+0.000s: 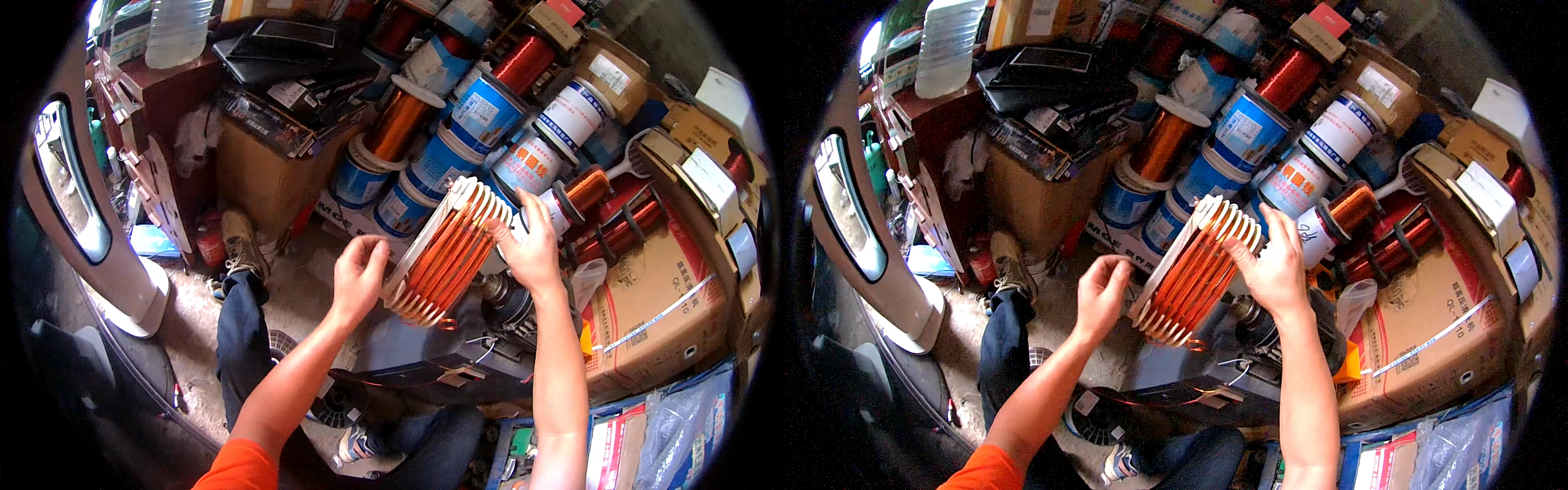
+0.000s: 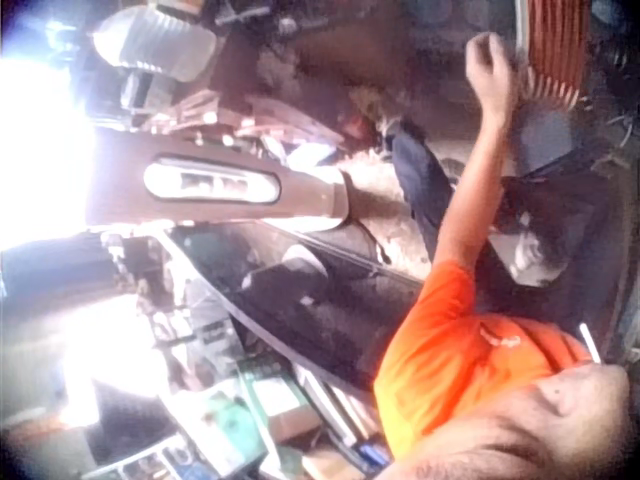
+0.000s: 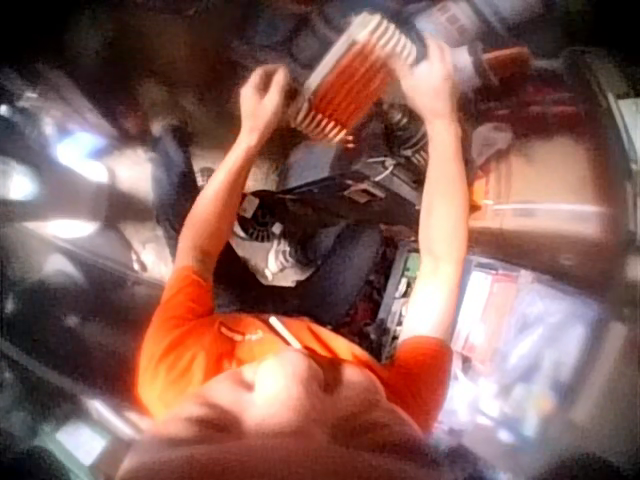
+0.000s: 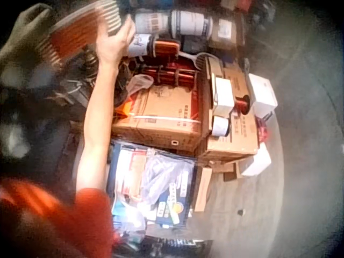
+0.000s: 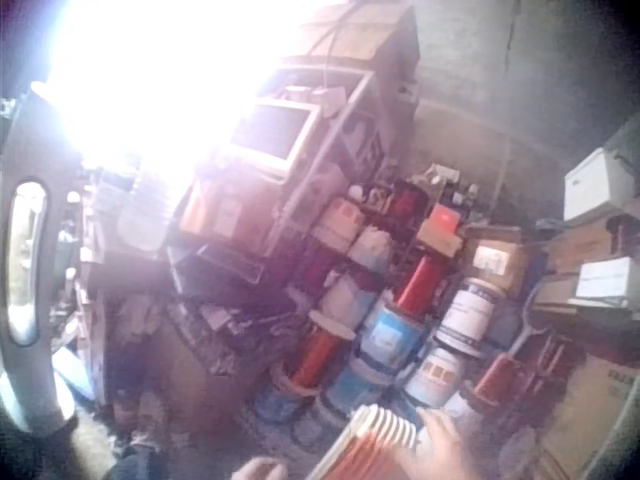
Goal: The person winds copper wire onto a laminated stator core using a motorized winding machine. They manually guide the wire through the slots, cut the wire with scissors, and secure the ends with tape.
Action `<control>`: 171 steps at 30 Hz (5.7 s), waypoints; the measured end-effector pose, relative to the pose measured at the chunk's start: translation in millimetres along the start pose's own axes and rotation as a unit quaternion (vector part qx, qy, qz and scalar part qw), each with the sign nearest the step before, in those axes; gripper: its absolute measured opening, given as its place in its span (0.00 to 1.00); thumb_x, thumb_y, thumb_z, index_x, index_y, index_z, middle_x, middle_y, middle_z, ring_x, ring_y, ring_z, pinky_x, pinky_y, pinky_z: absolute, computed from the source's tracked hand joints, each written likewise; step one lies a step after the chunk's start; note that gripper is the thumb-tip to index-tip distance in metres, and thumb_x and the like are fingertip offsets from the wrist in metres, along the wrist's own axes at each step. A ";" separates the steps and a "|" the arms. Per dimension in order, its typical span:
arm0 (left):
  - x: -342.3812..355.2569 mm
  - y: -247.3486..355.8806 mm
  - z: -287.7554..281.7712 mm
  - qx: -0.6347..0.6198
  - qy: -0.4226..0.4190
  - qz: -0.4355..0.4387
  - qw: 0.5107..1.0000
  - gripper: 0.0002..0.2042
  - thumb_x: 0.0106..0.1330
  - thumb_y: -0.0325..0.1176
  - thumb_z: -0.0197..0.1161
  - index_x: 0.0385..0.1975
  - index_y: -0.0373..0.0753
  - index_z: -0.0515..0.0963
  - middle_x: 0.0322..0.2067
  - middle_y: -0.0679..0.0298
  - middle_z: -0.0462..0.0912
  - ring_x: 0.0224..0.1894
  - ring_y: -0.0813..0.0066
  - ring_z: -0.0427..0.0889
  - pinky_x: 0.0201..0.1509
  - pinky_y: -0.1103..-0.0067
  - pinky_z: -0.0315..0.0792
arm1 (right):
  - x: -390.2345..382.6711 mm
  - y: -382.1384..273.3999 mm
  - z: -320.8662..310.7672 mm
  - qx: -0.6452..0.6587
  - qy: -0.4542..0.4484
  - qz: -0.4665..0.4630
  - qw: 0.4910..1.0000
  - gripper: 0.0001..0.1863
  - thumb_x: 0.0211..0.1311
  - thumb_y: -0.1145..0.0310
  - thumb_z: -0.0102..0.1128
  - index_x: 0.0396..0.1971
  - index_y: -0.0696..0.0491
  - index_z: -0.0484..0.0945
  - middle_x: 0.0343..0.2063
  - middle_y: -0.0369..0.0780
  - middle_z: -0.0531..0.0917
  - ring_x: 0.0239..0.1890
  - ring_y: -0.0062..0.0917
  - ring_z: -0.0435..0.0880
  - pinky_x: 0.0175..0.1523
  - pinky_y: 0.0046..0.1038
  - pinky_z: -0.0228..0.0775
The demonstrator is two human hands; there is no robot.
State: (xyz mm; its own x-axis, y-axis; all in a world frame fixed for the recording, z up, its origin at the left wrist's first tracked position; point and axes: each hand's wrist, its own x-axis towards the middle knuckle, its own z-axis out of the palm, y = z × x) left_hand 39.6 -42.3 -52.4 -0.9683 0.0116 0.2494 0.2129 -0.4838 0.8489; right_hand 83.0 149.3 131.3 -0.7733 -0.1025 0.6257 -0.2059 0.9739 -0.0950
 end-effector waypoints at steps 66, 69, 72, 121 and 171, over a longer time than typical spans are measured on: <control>51.8 137.1 32.2 -0.014 -0.295 0.121 0.948 0.07 0.67 0.30 0.61 0.34 0.32 0.76 0.35 0.68 0.77 0.39 0.83 0.73 0.48 0.83 0.69 | -37.3 -50.5 -10.0 -0.149 0.118 -0.173 0.966 0.15 0.55 0.64 0.61 0.36 0.61 0.79 0.39 0.47 0.77 0.39 0.38 0.77 0.42 0.36 0.72; 47.5 142.3 42.1 0.051 -0.287 0.144 0.946 0.07 0.67 0.30 0.61 0.35 0.31 0.76 0.34 0.68 0.78 0.38 0.84 0.73 0.46 0.84 0.69 | -41.1 -80.3 -15.6 -0.148 -0.037 -0.341 0.927 0.10 0.49 0.67 0.57 0.31 0.54 0.80 0.40 0.42 0.81 0.33 0.26 0.77 0.36 0.29 0.70; 35.5 158.0 50.3 0.074 -0.265 0.151 0.949 0.08 0.67 0.30 0.62 0.37 0.31 0.77 0.35 0.69 0.80 0.39 0.85 0.74 0.47 0.85 0.70 | -17.8 -81.2 -3.3 -0.234 -0.110 -0.307 0.916 0.07 0.52 0.66 0.55 0.26 0.52 0.79 0.33 0.41 0.81 0.32 0.28 0.78 0.37 0.31 0.71; 16.8 42.3 58.9 0.179 -0.194 0.229 0.937 0.36 0.62 0.34 0.65 0.67 0.34 0.55 0.60 0.45 0.63 0.62 0.50 0.65 0.67 0.67 0.59 | -89.2 -198.6 -186.5 -0.103 -0.291 -0.241 0.920 0.08 0.50 0.67 0.67 0.30 0.53 0.82 0.15 0.31 0.67 0.16 0.21 0.67 0.23 0.26 0.55; 37.2 2.0 51.3 -0.147 -0.265 0.122 0.945 0.07 0.55 0.26 0.71 0.34 0.38 0.86 0.64 0.52 0.62 0.68 0.59 0.60 0.71 0.68 0.49 | 7.7 -89.9 -101.1 0.005 -0.576 0.143 0.805 0.12 0.59 0.62 0.64 0.36 0.55 0.85 0.29 0.44 0.87 0.34 0.25 0.85 0.44 0.27 0.76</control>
State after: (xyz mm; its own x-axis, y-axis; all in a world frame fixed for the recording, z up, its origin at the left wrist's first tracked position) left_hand 10.7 2.1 -17.5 -0.6775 0.2668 0.6854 0.3009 -0.7498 0.5893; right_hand 156.1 81.3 222.9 -0.8310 -0.0001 -0.5562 0.0785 0.9900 -0.1175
